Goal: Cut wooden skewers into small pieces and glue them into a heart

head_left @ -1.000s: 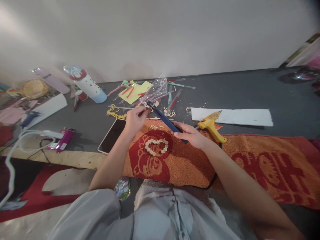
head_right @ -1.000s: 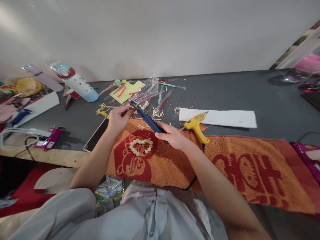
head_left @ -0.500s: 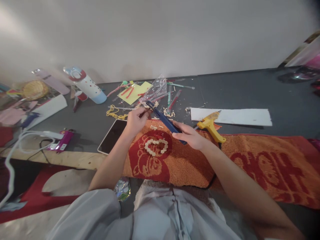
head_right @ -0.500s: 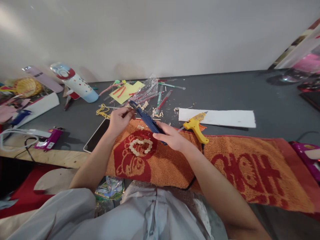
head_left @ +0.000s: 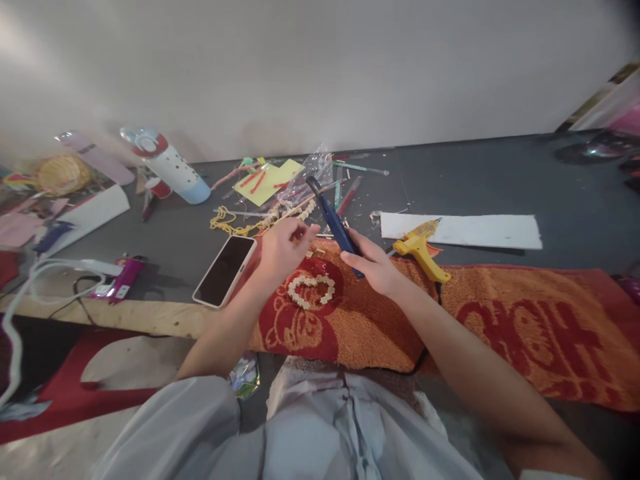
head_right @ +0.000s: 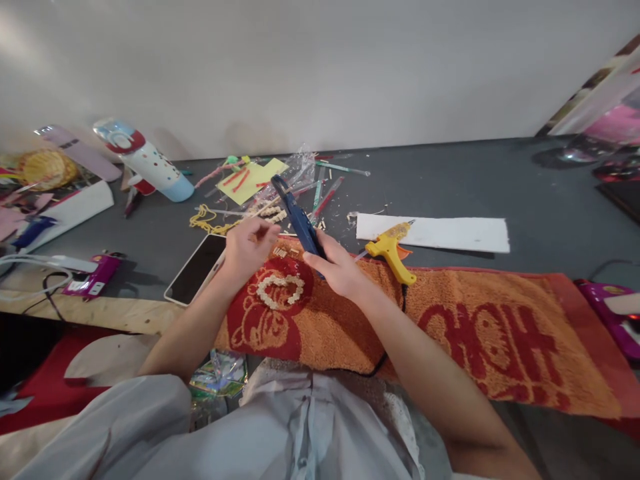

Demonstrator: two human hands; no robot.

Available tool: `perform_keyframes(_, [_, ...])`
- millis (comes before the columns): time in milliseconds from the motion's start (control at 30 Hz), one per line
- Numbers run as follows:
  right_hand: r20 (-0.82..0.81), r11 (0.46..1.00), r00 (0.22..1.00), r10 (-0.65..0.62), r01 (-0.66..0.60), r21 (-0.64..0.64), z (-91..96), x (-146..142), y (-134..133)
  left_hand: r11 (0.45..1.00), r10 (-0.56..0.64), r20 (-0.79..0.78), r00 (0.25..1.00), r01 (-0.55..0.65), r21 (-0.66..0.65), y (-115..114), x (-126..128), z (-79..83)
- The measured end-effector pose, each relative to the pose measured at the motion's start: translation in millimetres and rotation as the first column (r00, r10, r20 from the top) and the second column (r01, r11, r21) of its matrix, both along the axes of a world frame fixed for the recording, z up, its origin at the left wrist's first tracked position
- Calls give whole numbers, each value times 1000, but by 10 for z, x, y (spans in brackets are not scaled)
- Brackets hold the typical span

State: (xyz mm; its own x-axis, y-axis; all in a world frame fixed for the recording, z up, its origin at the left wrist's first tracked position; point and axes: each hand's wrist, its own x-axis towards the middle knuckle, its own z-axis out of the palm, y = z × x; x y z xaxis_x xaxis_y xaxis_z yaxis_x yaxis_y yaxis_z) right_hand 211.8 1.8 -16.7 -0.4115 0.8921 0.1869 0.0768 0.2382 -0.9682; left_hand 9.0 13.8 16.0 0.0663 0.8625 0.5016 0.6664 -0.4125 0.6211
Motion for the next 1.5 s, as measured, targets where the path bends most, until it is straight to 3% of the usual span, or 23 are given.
perform_keyframes(67, [-10, 999, 999, 31, -30, 45, 23, -38, -25, 983, -81, 91, 993, 94, -156, -28, 72, -45])
perform_keyframes(133, [1, 995, 998, 57, -57, 76, 54, -80, -59, 935, -195, 263, 945, 260, -239, -39, 141, -111])
perform_keyframes(233, [8, 990, 996, 88, -89, 112, 84, -133, -106, 839, -324, 512, 795, 492, -233, -52, 223, -197])
perform_keyframes(333, [-7, 983, 993, 119, -117, 144, 79, -153, -124, 789, -379, 630, 678, 593, -164, -86, 270, -229])
perform_keyframes(433, [-3, 978, 992, 128, -126, 166, 44, -145, -118, 794, -358, 675, 645, 591, -144, -126, 292, -225])
perform_keyframes(600, [-16, 981, 991, 132, -129, 146, -16, -139, -114, 824, -294, 682, 670, 539, -174, -158, 307, -203])
perform_keyframes(1267, [-85, 993, 991, 108, -103, 64, -56, -165, -102, 834, -229, 734, 639, 518, -191, -184, 337, -226])
perform_keyframes(1433, [-79, 993, 991, 112, -109, 46, -38, -178, -91, 825, -192, 680, 707, 492, -279, -145, 335, -230])
perform_keyframes(1500, [-77, 996, 993, 89, -86, 31, -30, -177, -83, 856, -181, 607, 774, 428, -290, -108, 299, -247])
